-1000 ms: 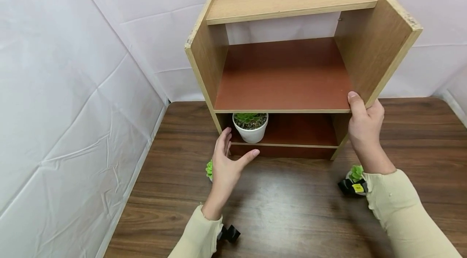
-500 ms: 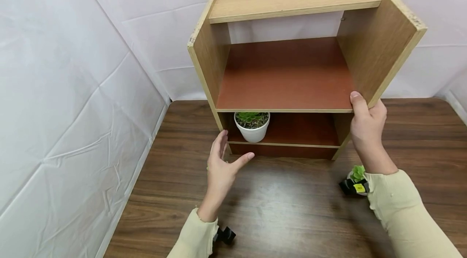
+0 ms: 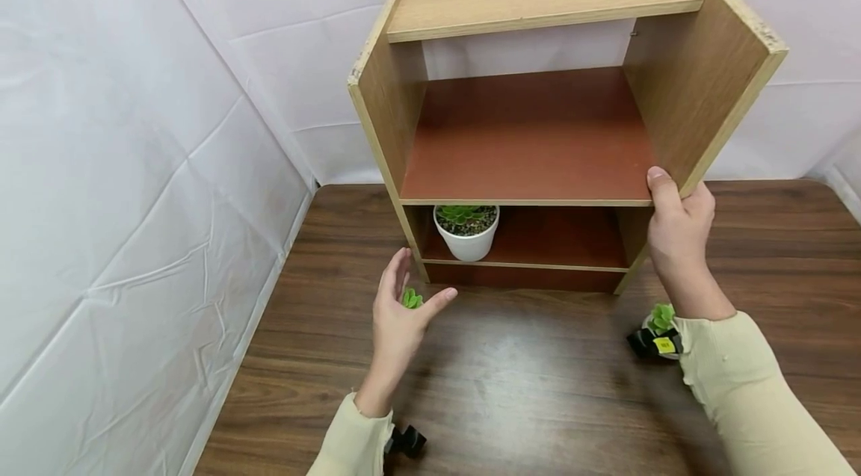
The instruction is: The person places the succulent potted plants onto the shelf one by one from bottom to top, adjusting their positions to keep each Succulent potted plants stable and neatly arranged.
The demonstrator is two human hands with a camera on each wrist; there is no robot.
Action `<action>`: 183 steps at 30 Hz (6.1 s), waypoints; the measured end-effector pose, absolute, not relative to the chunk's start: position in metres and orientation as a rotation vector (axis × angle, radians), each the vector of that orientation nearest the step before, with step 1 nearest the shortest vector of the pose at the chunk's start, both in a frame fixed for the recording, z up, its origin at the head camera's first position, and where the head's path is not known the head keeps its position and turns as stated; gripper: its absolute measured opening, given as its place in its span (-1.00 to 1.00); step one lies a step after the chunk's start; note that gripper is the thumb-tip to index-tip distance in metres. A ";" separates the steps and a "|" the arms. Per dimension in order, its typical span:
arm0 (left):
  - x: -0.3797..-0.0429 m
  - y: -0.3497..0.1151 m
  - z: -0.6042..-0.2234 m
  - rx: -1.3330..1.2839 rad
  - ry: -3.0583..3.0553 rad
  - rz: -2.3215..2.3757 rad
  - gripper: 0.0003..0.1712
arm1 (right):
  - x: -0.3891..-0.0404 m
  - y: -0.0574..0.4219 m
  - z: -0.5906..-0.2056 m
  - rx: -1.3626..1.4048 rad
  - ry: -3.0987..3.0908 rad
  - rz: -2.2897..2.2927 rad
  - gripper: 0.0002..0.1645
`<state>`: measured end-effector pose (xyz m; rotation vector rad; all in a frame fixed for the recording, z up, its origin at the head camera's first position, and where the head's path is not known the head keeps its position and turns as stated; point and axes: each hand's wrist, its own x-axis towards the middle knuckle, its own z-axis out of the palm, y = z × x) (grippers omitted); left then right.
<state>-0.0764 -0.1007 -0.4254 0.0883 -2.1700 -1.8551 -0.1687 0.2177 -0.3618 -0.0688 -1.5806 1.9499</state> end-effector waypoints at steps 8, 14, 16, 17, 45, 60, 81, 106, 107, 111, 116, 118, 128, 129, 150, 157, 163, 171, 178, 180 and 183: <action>-0.077 -0.109 -0.430 0.087 -2.155 -1.841 0.07 | -0.170 0.219 -0.362 -0.073 -1.574 1.956 -0.90; -0.076 -0.114 -0.432 0.097 -2.150 -1.822 0.08 | -0.170 0.218 -0.362 -0.069 -1.588 1.945 -0.90; -0.075 -0.115 -0.432 0.094 -2.144 -1.821 0.07 | -0.170 0.217 -0.362 -0.070 -1.586 1.944 -0.90; -0.075 -0.116 -0.432 0.095 -2.144 -1.819 0.07 | -0.169 0.217 -0.362 -0.070 -1.582 1.946 -0.90; -0.074 -0.136 -0.448 0.186 -2.176 -1.828 0.06 | -0.169 0.219 -0.363 -0.079 -1.552 1.984 -0.89; -0.070 -0.142 -0.457 0.236 -2.259 -1.755 0.02 | -0.169 0.220 -0.361 -0.064 -1.562 1.972 -0.89; -0.062 -0.152 -0.466 0.322 -2.377 -1.704 0.09 | -0.171 0.218 -0.363 -0.093 -1.562 1.981 -0.88; -0.063 -0.156 -0.480 0.386 -2.428 -1.803 0.12 | -0.168 0.216 -0.361 -0.122 -1.528 2.001 -0.88; -0.063 -0.156 -0.480 0.378 -2.420 -1.817 0.11 | -0.168 0.216 -0.361 -0.125 -1.535 1.996 -0.88; -0.063 -0.157 -0.483 0.373 -2.391 -1.862 0.09 | -0.168 0.215 -0.362 -0.119 -1.530 2.000 -0.89; -0.062 -0.157 -0.482 0.396 -2.367 -1.894 0.07 | -0.168 0.215 -0.363 -0.112 -1.527 2.007 -0.89; -0.062 -0.156 -0.482 0.394 -2.355 -1.909 0.05 | -0.168 0.216 -0.362 -0.113 -1.528 2.011 -0.88; -0.065 -0.155 -0.484 0.387 -2.355 -1.920 0.01 | -0.169 0.217 -0.361 -0.091 -1.468 2.027 -0.88; -0.065 -0.155 -0.484 0.382 -2.357 -1.923 0.00 | -0.169 0.217 -0.361 -0.088 -1.466 2.029 -0.87; -0.066 -0.156 -0.490 0.383 -2.346 -1.890 -0.11 | -0.169 0.217 -0.361 -0.101 -1.540 2.009 -0.82; -0.066 -0.156 -0.491 0.368 -2.356 -1.882 -0.16 | -0.168 0.217 -0.361 -0.110 -1.554 2.008 -0.81; -0.065 -0.156 -0.490 0.364 -2.377 -1.858 -0.18 | -0.168 0.217 -0.362 -0.110 -1.554 2.012 -0.81; -0.065 -0.157 -0.490 0.384 -2.425 -1.811 -0.17 | -0.169 0.217 -0.362 -0.101 -1.547 2.005 -0.84; -0.065 -0.159 -0.491 0.383 -2.450 -1.764 -0.17 | -0.168 0.217 -0.361 -0.103 -1.523 2.015 -0.85; -0.066 -0.159 -0.491 0.396 -2.451 -1.773 -0.16 | -0.168 0.217 -0.362 -0.101 -1.508 2.016 -0.85; -0.067 -0.158 -0.491 0.396 -2.447 -1.795 -0.15 | -0.167 0.217 -0.362 -0.100 -1.503 2.015 -0.85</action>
